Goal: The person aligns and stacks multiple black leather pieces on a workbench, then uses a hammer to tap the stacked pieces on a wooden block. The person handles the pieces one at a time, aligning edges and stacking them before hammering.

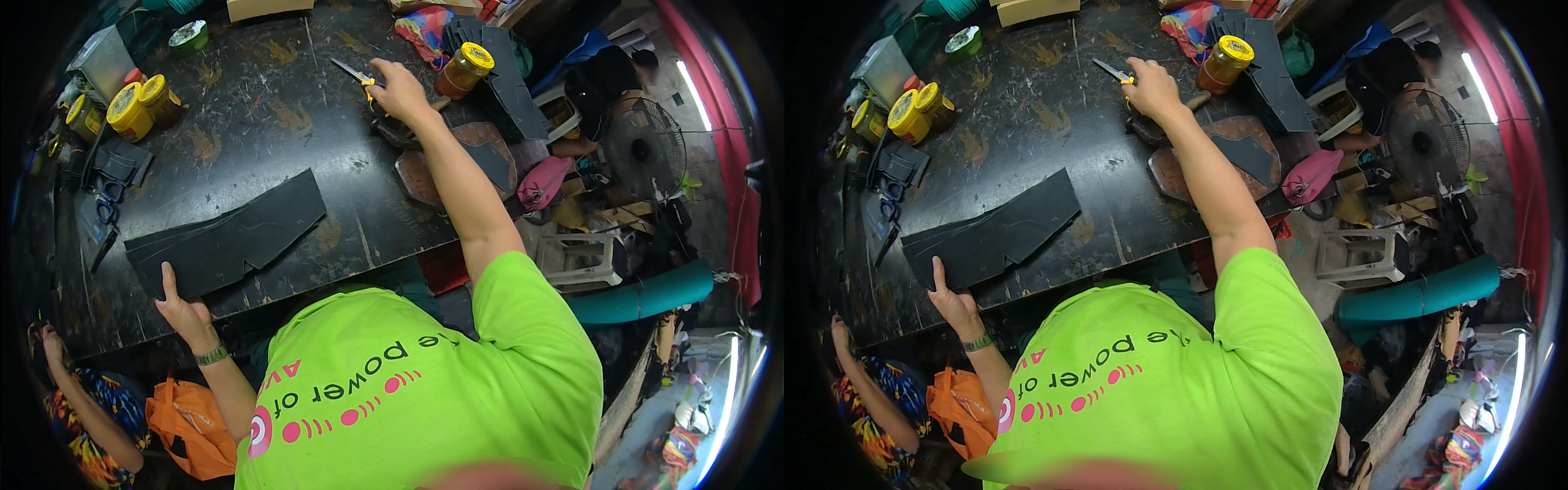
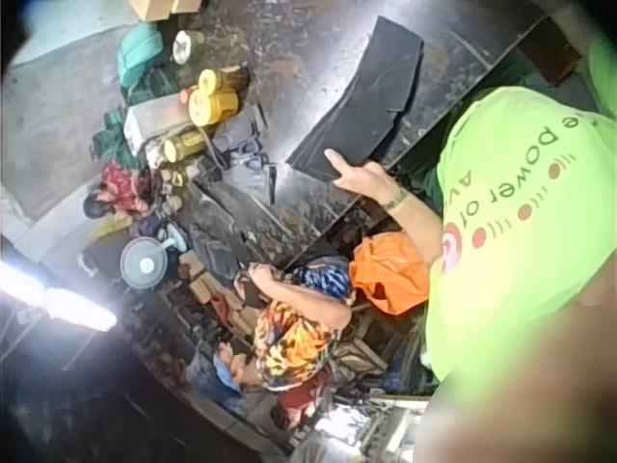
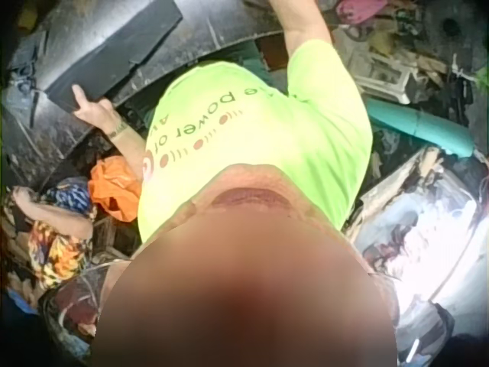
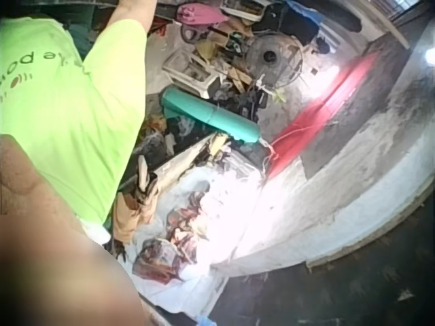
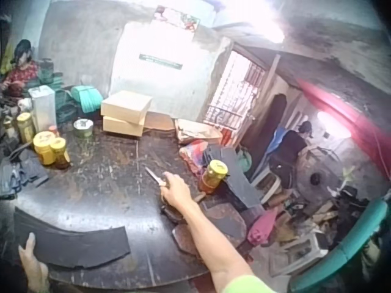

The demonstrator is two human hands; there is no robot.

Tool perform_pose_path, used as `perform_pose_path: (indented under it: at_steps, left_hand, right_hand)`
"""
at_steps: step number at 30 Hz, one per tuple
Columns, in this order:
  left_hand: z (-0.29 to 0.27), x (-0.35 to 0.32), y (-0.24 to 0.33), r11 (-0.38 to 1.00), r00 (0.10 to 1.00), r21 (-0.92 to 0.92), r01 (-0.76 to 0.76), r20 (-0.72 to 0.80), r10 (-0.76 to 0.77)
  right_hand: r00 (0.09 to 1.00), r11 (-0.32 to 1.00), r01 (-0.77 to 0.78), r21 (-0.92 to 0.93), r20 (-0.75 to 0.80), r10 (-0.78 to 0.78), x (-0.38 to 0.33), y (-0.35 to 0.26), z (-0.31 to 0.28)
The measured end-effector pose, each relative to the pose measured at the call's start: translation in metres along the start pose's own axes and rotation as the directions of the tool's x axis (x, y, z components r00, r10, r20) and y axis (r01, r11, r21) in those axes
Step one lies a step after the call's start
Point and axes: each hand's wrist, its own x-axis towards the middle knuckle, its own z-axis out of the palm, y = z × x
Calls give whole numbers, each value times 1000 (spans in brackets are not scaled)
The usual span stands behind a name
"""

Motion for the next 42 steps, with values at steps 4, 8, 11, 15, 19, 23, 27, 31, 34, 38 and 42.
perform_pose_path:
  at_steps: [4, 8, 11, 15, 19, 23, 27, 31, 34, 38, 42]
  left_hand:
    - [-6, 1, -1, 997, 997, -48, 66, -39, -67]
    - [-8, 3, -4, 998, 998, -25, 57, -18, -58]
    - [-8, 4, -5, 997, 998, -44, 60, -5, -60]
    - [-11, 3, -2, 989, 995, -122, 83, -43, -89]
    - [-12, 5, 2, 969, 988, -205, 135, -41, -146]
    - [-14, 8, 5, 949, 980, -248, 192, -5, -199]
    - [-17, 10, 7, 909, 970, -341, 238, 48, -236]
    - [-16, 9, 8, 898, 971, -384, 215, -16, -240]
    - [-14, 7, 10, 881, 971, -417, 223, 16, -238]
    - [-11, 4, 11, 879, 977, -444, 173, -36, -211]
    - [-8, 1, 12, 882, 980, -448, 146, -60, -192]
  right_hand:
    - [989, 998, -64, -20, -133, 61, -67, 41, -51]
    - [903, 897, -407, -173, -228, 365, -115, 96, -88]
    - [842, 804, -538, -251, -205, 499, -130, 124, -86]
    - [805, 770, -592, -238, -151, 573, -132, 137, -76]
    - [798, 767, -603, -220, -153, 583, -133, 127, -75]
    - [800, 764, -600, -239, -176, 573, -140, 93, -65]
    - [792, 760, -611, -223, -169, 587, -141, 41, -47]
    - [831, 834, -549, -59, -147, 537, -140, -9, -27]
    - [891, 889, -444, 109, -51, 451, -141, -42, -12]
    - [983, 940, -182, 288, 29, 181, -150, -90, 2]
    - [989, 988, 69, 139, 117, -86, -169, -129, 3]
